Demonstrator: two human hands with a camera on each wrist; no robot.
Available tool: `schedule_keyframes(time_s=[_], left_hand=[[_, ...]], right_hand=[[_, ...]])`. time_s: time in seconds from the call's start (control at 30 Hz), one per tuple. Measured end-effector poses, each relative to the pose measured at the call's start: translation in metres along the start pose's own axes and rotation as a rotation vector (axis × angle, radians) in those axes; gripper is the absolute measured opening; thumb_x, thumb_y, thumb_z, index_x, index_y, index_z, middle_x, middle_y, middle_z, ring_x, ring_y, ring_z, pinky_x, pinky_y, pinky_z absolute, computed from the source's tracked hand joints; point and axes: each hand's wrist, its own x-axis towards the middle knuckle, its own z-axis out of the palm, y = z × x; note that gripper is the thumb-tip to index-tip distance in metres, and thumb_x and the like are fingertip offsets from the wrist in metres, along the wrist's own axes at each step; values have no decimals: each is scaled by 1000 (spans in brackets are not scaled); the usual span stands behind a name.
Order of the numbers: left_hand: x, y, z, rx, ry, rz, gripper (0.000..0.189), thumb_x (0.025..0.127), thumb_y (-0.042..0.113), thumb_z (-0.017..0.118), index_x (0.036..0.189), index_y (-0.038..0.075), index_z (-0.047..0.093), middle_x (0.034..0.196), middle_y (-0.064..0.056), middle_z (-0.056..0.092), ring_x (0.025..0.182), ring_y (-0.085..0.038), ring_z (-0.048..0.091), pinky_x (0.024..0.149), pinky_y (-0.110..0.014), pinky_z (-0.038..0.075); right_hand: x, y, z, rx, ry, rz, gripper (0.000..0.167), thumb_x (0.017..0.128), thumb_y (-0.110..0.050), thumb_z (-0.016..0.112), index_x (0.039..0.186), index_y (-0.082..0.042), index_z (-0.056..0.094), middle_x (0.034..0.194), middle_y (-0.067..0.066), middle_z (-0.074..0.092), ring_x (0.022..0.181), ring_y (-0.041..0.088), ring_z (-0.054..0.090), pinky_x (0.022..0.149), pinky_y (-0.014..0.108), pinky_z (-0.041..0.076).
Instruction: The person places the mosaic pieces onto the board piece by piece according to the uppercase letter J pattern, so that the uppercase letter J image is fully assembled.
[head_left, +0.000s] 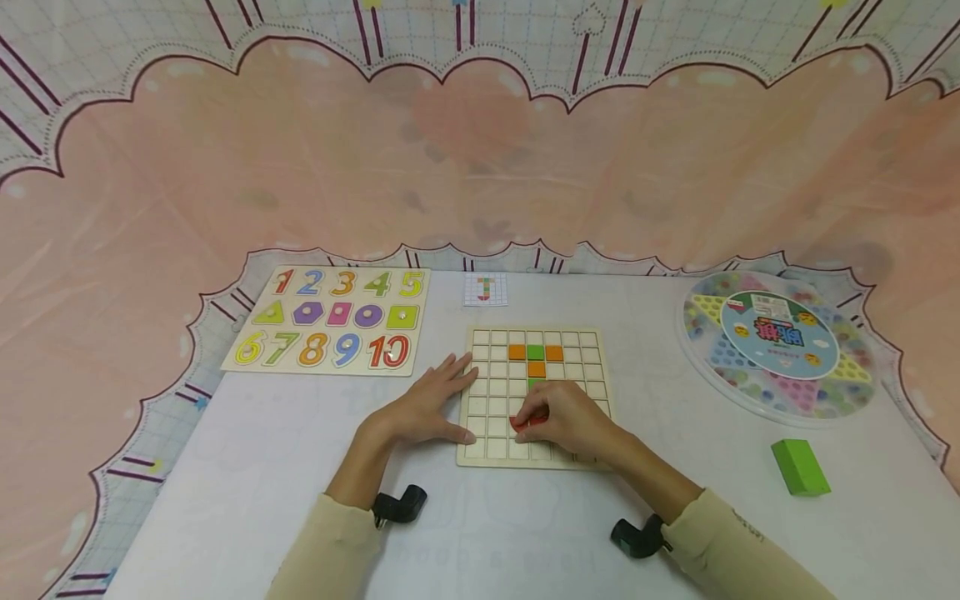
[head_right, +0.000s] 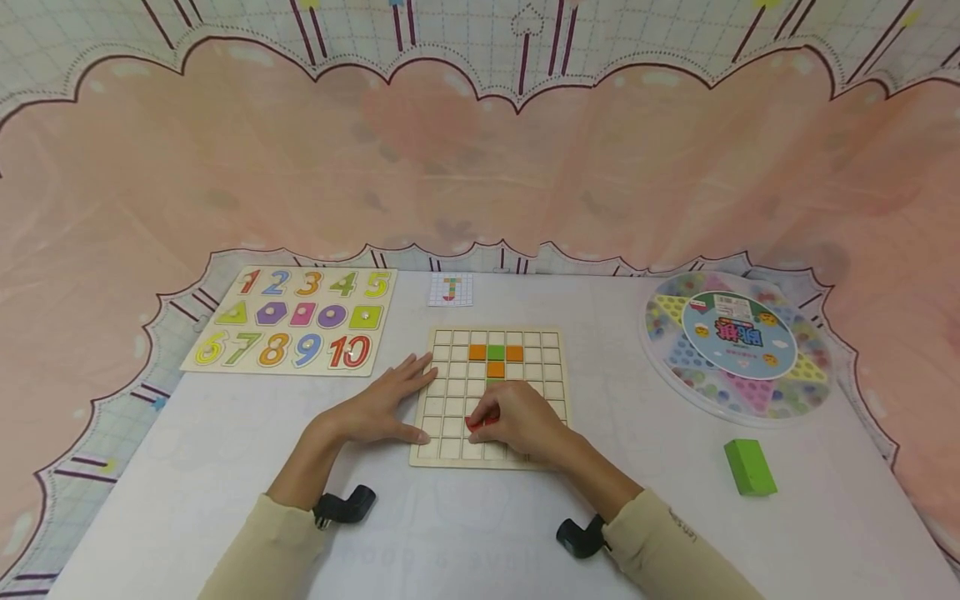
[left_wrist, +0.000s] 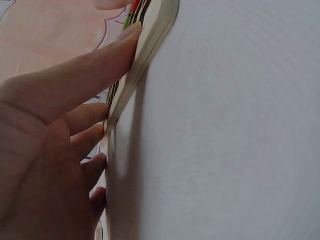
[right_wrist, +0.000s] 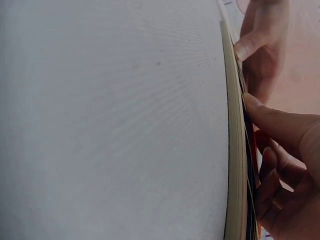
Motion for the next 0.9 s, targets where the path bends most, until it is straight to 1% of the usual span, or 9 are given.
schedule_keyframes(time_s=[0.23, 0.37, 0.67, 0.8, 0.9], left_hand=[[0, 0, 0, -3, 4, -4, 100, 79, 31, 87, 160, 8, 33, 175, -7, 11, 163, -33, 2, 133, -55, 5], [0, -1, 1, -11, 6, -2, 100, 79, 31, 87, 159, 7, 34, 175, -8, 11, 163, -33, 2, 133, -55, 5], [1, 0, 0, -3, 14, 20, 100, 79, 31, 87, 159, 5, 34, 174, -10, 12, 163, -35, 3, 133, -57, 6], [0, 0, 1, -5, 8, 5, 101, 78, 32, 87, 159, 7, 33, 175, -8, 11, 163, -33, 2, 133, -55, 5], [0, -1, 2, -4, 5, -8, 101, 78, 33, 87, 160, 10, 33, 175, -5, 11, 164, -31, 1, 134, -53, 5]], right_hand=[[-1, 1, -1, 1, -3, -27, 13, 79, -20, 88, 90, -17, 82, 90, -9, 74, 83, 6, 62, 71, 18, 54], [-1, 1, -1, -7, 2, -28, 14, 78, -21, 88, 90, -18, 81, 89, -10, 73, 83, 6, 62, 71, 17, 53], [1, 2, -2, -15, 6, -38, 14, 79, -23, 88, 91, -18, 81, 89, -9, 72, 82, 6, 59, 70, 17, 52], [0, 3, -2, -31, -6, -26, 16, 79, -26, 88, 92, -20, 81, 90, -10, 71, 83, 7, 58, 71, 17, 50], [-2, 3, -4, -27, -13, -22, 18, 78, -27, 88, 94, -21, 81, 93, -10, 71, 86, 8, 58, 73, 18, 51]])
